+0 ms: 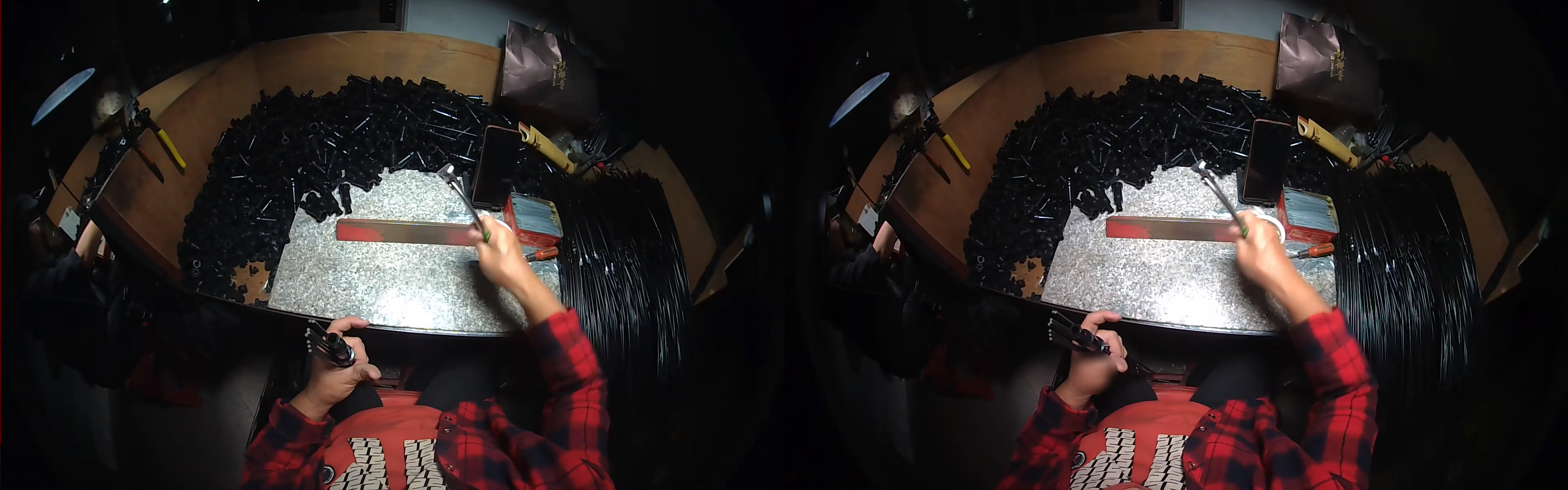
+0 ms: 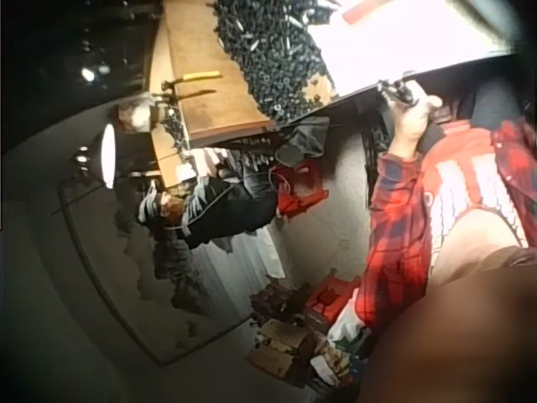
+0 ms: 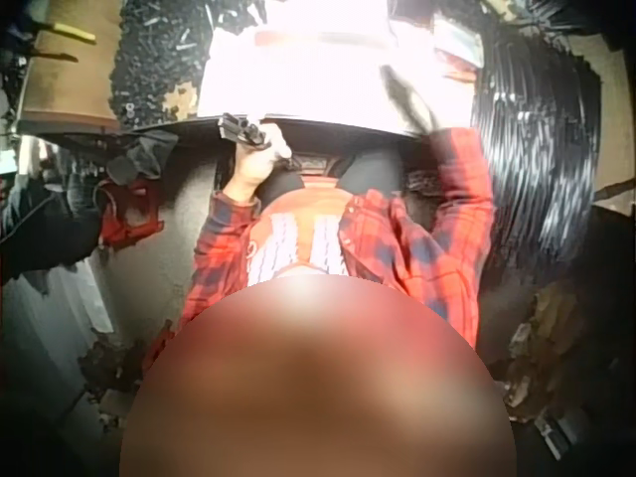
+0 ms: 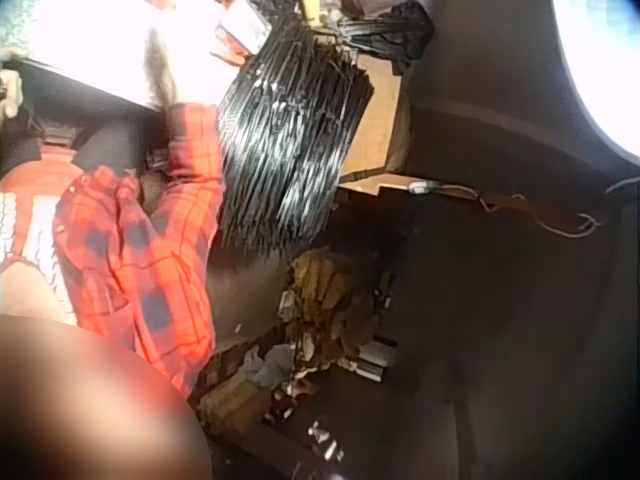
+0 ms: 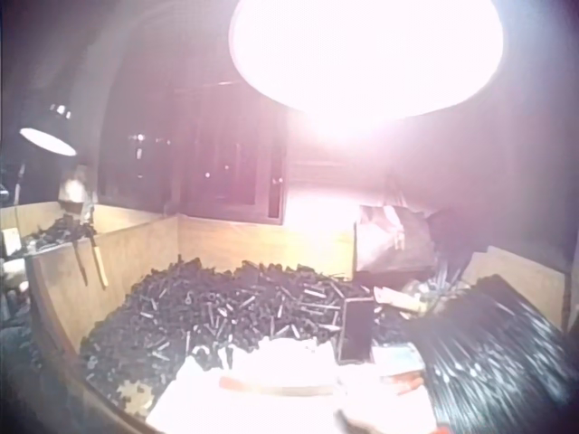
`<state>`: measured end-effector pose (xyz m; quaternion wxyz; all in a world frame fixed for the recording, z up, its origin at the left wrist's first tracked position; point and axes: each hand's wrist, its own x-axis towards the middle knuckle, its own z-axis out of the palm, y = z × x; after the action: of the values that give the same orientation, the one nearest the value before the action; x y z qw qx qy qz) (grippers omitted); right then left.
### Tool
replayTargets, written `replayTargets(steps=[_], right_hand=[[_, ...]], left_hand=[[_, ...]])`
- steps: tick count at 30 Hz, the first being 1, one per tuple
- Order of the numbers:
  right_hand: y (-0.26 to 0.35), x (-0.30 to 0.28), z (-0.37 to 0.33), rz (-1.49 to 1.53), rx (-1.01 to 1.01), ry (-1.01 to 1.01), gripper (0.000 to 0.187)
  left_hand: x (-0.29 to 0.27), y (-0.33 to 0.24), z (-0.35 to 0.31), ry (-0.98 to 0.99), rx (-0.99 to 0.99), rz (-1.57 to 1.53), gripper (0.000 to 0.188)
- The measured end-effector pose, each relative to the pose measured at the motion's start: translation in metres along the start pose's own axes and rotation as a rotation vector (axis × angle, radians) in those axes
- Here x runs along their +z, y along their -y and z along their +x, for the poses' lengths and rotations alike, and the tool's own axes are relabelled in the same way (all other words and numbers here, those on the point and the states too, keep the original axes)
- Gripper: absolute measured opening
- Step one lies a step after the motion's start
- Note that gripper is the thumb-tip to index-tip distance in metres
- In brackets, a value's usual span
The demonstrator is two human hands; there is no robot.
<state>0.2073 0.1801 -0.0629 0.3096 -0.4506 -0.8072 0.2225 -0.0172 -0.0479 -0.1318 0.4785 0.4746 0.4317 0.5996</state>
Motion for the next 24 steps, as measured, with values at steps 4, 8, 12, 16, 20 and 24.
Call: replayTargets(steps=[4, 8, 12, 16, 20, 24], right_hand=[[0.06, 0.04, -0.064, 0.472, 0.031, 0.233, 0.018], [0.099, 0.07, -0.104, 0.652, -0.215, 0.276, 0.013], [0.107, 0.078, -0.106, 0.637, -0.396, 0.193, 0.011], [0.103, 0.083, -0.107, 0.529, -0.514, 0.169, 0.01], [0.103, 0.084, -0.109, 0.588, -0.424, 0.225, 0.01], [0.105, 0.088, -0.108, 0.675, -0.378, 0.247, 0.014]], left_hand=[[0.006, 0.003, 0.004, 0.011, -0.016, -0.018, 0.08], [0.023, -0.005, 0.01, -0.014, 0.029, -0.163, 0.076], [0.011, 0.001, 0.006, 0.011, 0.063, -0.17, 0.08], [0.003, 0.008, 0.006, 0.019, 0.132, -0.052, 0.081], [0.008, 0.0, 0.004, 0.026, 0.066, -0.214, 0.084], [0.01, -0.005, 0.004, 0.015, 0.021, -0.347, 0.084]])
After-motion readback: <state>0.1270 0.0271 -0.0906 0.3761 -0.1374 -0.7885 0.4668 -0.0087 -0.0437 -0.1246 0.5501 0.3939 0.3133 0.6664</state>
